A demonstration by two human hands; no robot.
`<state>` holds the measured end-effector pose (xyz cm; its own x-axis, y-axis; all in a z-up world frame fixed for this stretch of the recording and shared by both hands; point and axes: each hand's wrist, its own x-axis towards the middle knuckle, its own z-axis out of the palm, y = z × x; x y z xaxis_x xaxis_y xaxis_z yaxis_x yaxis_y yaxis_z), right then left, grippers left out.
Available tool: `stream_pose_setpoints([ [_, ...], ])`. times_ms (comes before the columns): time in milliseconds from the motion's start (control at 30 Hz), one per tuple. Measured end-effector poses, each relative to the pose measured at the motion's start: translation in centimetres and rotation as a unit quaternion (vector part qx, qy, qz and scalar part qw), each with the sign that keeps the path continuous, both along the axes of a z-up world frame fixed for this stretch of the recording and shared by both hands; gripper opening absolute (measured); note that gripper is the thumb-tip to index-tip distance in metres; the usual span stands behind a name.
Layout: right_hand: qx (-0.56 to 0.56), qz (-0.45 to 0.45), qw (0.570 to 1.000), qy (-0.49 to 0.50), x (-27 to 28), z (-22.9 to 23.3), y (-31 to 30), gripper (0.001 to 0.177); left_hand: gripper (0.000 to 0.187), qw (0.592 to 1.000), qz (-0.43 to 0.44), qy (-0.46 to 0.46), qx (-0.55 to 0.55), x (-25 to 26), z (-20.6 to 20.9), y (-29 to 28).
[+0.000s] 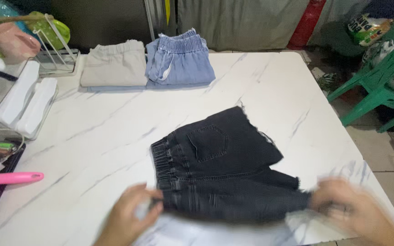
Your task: The person folds several pairs of shorts on a white marble table. They handle light blue, black, and yellow shorts one at a time, smoothing and folding each into a compact rectangle, then stacking them on the table.
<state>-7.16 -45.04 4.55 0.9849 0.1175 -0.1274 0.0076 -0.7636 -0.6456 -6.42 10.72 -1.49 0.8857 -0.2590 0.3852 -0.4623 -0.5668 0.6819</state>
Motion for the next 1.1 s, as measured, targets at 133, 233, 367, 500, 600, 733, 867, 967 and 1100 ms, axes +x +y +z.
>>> stream_pose_setpoints([
  [133, 0.128, -0.061, 0.986, -0.094, 10.9, 5.0, 4.9, 0.023, 0.029, 0.923, 0.118, 0.224, -0.291, 5.2, 0.0, -2.0],
  [233, 0.183, -0.135, 0.973, -0.049, 19.6, 2.5, 10.6, 0.033, 0.040, 0.945, 0.180, 0.122, -0.244, 10.2, -1.4, -4.2],
  [367, 0.092, -0.123, 0.988, -0.007, 25.7, -6.0, 13.2, 0.051, 0.072, 0.916, 0.280, 0.260, -0.122, 13.7, -2.7, -5.4],
  [500, 0.066, -0.099, 0.984, -0.136, 28.6, -11.2, 11.9, 0.045, 0.089, 0.947, 0.239, 0.202, -0.069, 13.0, -2.1, -5.2],
  [600, 0.064, -0.115, 0.970, -0.203, 27.1, -12.6, 12.2, 0.038, 0.078, 0.956, 0.247, 0.156, -0.025, 10.5, -1.3, -5.9],
  [733, -0.057, -0.163, 0.976, -0.131, 24.4, -11.0, 15.3, 0.022, 0.055, 0.928, 0.288, 0.234, 0.046, 9.0, 1.8, -7.2],
  [867, -0.172, -0.091, 0.949, -0.247, 22.1, -8.6, 17.6, 0.041, 0.058, 0.914, 0.276, 0.259, 0.146, 8.6, 4.7, -8.2],
  [967, -0.211, -0.033, 0.917, -0.338, 21.3, -7.8, 19.3, 0.070, 0.084, 0.882, 0.301, 0.030, 0.362, 10.0, 5.6, -9.4],
  [1100, -0.190, 0.105, 0.925, -0.312, 20.2, -9.1, 23.3, 0.069, 0.081, 0.906, 0.207, -0.023, 0.369, 11.7, 3.1, -11.6],
])
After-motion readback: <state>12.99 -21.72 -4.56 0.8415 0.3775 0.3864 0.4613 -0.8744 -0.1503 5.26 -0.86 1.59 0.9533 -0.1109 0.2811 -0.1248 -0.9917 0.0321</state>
